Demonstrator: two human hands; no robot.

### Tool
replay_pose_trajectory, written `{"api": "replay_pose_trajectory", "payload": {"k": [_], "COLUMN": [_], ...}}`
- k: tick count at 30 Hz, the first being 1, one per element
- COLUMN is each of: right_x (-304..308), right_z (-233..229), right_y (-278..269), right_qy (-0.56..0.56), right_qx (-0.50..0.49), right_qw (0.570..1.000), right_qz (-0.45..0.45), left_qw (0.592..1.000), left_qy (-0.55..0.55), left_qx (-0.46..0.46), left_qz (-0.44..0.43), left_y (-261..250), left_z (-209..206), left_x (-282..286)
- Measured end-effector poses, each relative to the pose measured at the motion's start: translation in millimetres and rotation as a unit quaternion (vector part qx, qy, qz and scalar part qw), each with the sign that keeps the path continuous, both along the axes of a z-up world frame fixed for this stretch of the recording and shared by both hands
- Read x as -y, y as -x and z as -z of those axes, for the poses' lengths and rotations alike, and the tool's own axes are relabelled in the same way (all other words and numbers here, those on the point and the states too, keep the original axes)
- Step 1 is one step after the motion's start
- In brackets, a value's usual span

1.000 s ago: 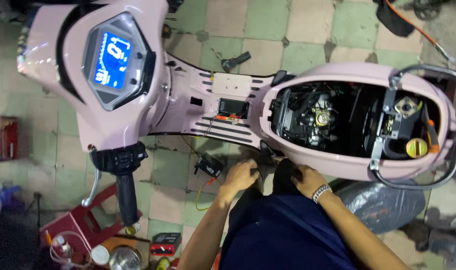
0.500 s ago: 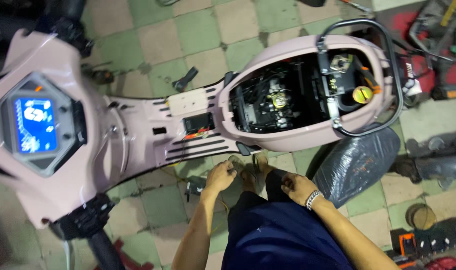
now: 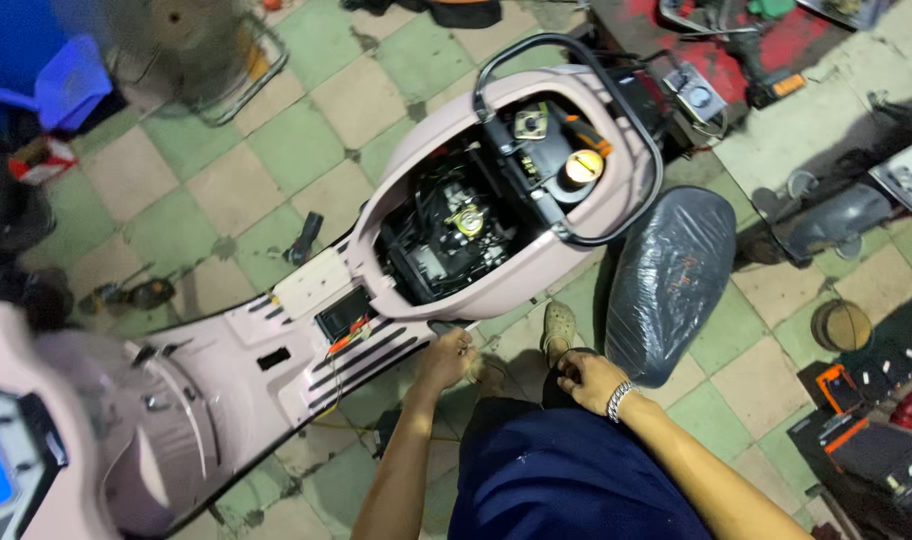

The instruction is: The person assembles a pink electric scooter in a workshop. They connect internal wiring, test the dashboard, and use a screwdriver and power drill to secure the seat and under-seat components. The scooter seat is wrapped in plastic and is installed over the storage compartment.

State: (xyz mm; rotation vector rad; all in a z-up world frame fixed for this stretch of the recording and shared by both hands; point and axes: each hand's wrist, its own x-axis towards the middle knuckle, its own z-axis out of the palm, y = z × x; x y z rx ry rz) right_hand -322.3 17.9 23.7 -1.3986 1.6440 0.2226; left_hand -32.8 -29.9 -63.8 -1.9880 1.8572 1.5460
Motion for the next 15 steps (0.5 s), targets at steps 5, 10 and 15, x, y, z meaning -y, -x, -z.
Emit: {"api": "replay_pose_trajectory", "payload": {"k": [5,10,15], "right_x": [-7.2,13.2,35.0], "right_z": [11.4,22.3,30.6], "right_y": [52.1,118.4,188.2], "right_qy": [0.009,-0.013,0.016], "right_qx": [0.017,0.039,0.051], "right_qw": [0.999,0.999,0.998], "right_qz": [0.036,0.002,-0.023], "left_qw": [0.994,0.996,0.994], "left_qy": [0.071,0.072,0.068], "left_qx": [-0.058,-0.006,-0.083], "left_qz": [0.057,0.053,-0.016], "left_y": [70.5,153.4,229.9], "left_z": [1.7,-19.0,-45.1], "left_x": [16.9,39.6,53.4]}}
